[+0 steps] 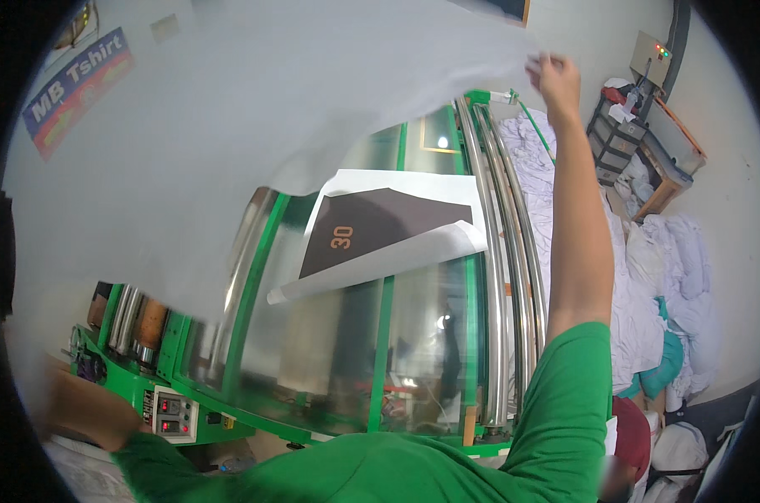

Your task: The person places a white fabric sheet onto a green heat press machine, smooths it, and lowers the press. They then retrieve a printed transfer sheet from a coworker, place it on the fabric, and repeat the pressing cycle.

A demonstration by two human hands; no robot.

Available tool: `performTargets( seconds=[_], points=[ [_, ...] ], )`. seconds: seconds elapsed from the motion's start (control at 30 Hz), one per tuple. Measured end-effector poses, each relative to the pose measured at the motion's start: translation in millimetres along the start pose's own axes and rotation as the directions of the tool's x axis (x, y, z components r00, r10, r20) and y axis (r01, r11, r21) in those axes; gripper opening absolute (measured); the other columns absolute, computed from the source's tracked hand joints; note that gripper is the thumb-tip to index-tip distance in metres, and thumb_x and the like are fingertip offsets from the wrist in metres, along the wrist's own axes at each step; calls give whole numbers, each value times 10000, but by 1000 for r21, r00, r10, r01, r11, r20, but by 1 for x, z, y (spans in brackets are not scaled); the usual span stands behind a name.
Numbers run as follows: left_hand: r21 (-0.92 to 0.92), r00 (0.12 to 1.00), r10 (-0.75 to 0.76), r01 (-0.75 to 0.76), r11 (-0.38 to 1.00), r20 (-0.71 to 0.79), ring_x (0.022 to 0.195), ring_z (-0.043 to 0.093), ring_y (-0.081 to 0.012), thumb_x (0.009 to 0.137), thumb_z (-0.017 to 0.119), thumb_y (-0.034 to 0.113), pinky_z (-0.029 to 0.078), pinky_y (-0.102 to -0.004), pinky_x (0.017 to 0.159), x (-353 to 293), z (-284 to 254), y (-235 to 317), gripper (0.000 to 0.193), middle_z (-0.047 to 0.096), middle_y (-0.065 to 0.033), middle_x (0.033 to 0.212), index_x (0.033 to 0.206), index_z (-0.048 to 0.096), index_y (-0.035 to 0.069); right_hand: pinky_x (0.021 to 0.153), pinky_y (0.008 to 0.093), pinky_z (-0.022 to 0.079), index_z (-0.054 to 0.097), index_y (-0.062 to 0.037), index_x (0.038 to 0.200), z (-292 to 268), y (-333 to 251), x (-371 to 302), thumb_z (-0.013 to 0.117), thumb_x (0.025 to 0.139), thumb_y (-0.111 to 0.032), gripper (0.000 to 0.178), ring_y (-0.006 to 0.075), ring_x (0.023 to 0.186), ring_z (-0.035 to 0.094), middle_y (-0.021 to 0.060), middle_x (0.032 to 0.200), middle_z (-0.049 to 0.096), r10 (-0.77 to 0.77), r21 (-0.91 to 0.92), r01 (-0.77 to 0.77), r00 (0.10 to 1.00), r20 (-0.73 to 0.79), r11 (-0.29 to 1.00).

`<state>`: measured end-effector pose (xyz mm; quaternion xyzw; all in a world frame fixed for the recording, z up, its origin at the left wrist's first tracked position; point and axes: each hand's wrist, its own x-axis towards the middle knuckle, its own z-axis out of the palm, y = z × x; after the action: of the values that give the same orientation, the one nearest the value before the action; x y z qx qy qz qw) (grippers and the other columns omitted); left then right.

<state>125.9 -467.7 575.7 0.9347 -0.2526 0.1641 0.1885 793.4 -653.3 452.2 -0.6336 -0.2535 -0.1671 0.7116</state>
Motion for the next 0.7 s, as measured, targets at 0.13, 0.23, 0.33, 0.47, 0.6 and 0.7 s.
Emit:
performTargets(
  seconds=[0.13,0.23,0.33,0.47,0.6,0.7],
  points=[
    [-406,973,-175,222,886,148,1339,603,-319,886,455,-72,382,-529,1191,5,126,-63,505,653,-151,1402,1279,722,99,679,313,540,647,17,1186,-50,140,-61,602,961,-144,280,167,821,676,123,973,711,198,-294,-210,978,-73,932],
    [-629,949,-292,302,716,124,1318,619,-310,912,473,-42,416,-468,1173,26,219,-106,435,685,-170,1345,1267,715,27,843,385,565,643,50,1188,-58,235,-121,694,935,-232,382,251,976,706,202,1089,717,413,-259,-453,889,-196,853],
    [-674,927,-375,292,679,24,1174,691,-236,960,513,-44,499,-328,1048,50,305,-134,382,744,-133,1232,1298,690,-15,952,435,563,588,69,1281,-55,298,-214,667,961,-349,533,302,1103,690,213,1228,680,581,85,-581,814,30,810],
    [-806,795,-596,423,414,110,767,556,-74,985,569,63,460,-242,718,88,405,-176,347,671,-27,869,1307,694,24,979,459,562,550,75,1330,-48,330,-331,627,988,-384,578,321,1148,677,210,1285,657,808,297,-772,590,2,562],
    [-852,760,-642,399,339,100,707,454,-44,1004,591,119,406,-229,643,108,478,-218,326,597,23,782,1298,703,32,1032,401,484,535,71,1379,-47,307,-426,519,1077,-302,480,263,1193,615,171,1308,635,699,335,-623,686,-201,707],
    [-813,776,-596,475,336,207,826,541,-67,1028,561,135,455,-243,758,106,505,-238,329,677,-1,922,1305,690,13,1161,412,371,435,78,1492,-46,248,-482,552,1065,-217,532,310,1379,493,233,1480,502,546,-11,-582,769,-333,813]
  ],
)
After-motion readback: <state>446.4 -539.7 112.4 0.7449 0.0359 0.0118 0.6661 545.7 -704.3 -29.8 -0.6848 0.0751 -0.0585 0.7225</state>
